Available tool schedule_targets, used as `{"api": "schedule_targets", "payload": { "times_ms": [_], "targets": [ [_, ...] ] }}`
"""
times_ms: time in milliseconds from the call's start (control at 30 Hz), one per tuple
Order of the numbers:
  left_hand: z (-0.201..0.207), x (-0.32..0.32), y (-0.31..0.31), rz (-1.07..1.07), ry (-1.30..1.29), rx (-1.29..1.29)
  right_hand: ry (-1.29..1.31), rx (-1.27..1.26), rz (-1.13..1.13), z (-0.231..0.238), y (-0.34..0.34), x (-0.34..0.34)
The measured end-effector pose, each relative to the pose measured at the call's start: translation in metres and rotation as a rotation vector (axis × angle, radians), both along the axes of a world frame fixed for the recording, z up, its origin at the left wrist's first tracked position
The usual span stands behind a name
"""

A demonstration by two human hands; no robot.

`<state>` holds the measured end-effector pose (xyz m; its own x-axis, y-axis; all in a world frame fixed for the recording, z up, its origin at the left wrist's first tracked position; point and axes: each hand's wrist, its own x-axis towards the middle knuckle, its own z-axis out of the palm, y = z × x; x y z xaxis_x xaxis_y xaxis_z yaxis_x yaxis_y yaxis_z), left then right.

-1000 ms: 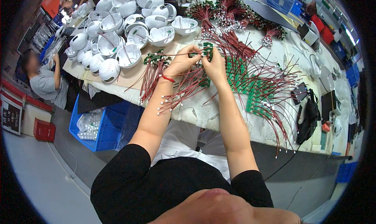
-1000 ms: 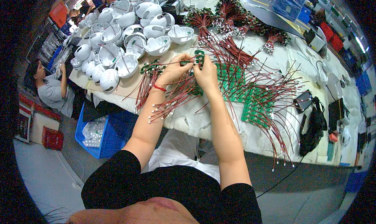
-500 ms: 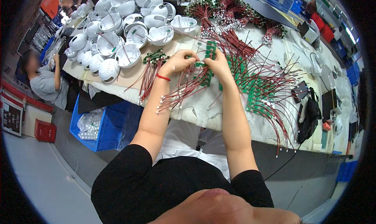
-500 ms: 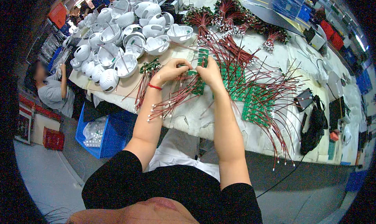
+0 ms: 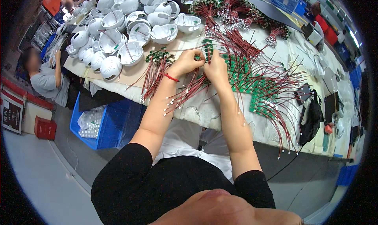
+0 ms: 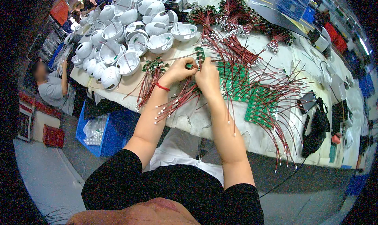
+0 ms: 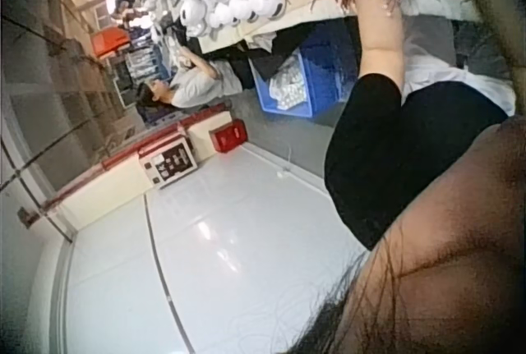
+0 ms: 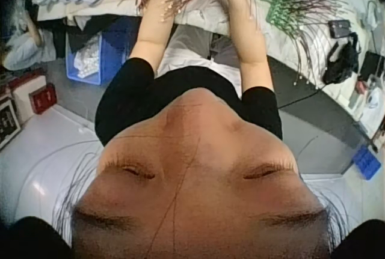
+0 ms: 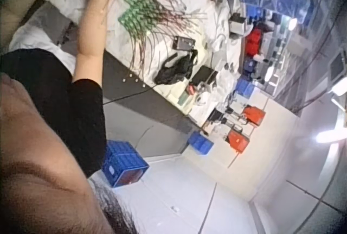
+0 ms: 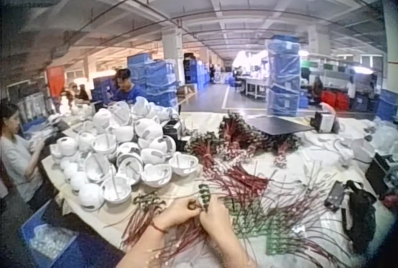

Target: The person assembles artificial decorative plants by inserting red wire stems into green circuit boards. They pick up bundles of stems, align them, and push them into the board slots. The person also handles small white beads and green leafy components, attaching them to the stems or boards.

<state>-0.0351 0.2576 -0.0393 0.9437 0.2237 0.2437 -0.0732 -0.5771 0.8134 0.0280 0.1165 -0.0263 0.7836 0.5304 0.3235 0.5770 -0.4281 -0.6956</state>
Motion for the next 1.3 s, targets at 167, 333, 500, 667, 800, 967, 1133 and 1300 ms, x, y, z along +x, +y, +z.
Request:
{"api": "schedule_targets", "payload": {
  "times_ms": [167, 333, 500, 667, 800, 967, 1133, 1300],
  "targets": [
    [0.023, -0.010, 0.003, -0.027, 0.216, -0.340, 0.101, 0.209, -0.030, -0.001, -0.006, 0.022],
    [0.023, -0.016, 0.002, -0.185, 0.407, -0.213, 0.441, 0.217, 0.322, 0.005, -0.022, 0.029],
    [0.006, -0.006, 0.004, -0.251, 0.276, -0.008, 0.273, -0.041, 0.180, 0.003, -0.019, 0.024],
    [0.011, -0.002, -0.002, -0.086, 0.139, 0.131, 0.195, 0.083, 0.173, 0.006, -0.014, 0.021],
    [0.013, -0.001, -0.004, -0.002, 0.159, 0.152, 0.153, 0.084, 0.143, -0.004, -0.011, 0.022],
    [0.007, 0.001, -0.012, 0.053, 0.023, 0.241, -0.045, 0.008, 0.032, -0.002, -0.001, 0.006],
    [0.006, 0.002, -0.006, -0.002, 0.062, 0.168, 0.142, 0.208, 0.067, -0.008, -0.004, 0.024],
    [-0.004, 0.004, -0.007, 0.001, 0.081, 0.265, 0.175, 0.064, 0.160, -0.020, -0.004, 0.035]
  ]
}}
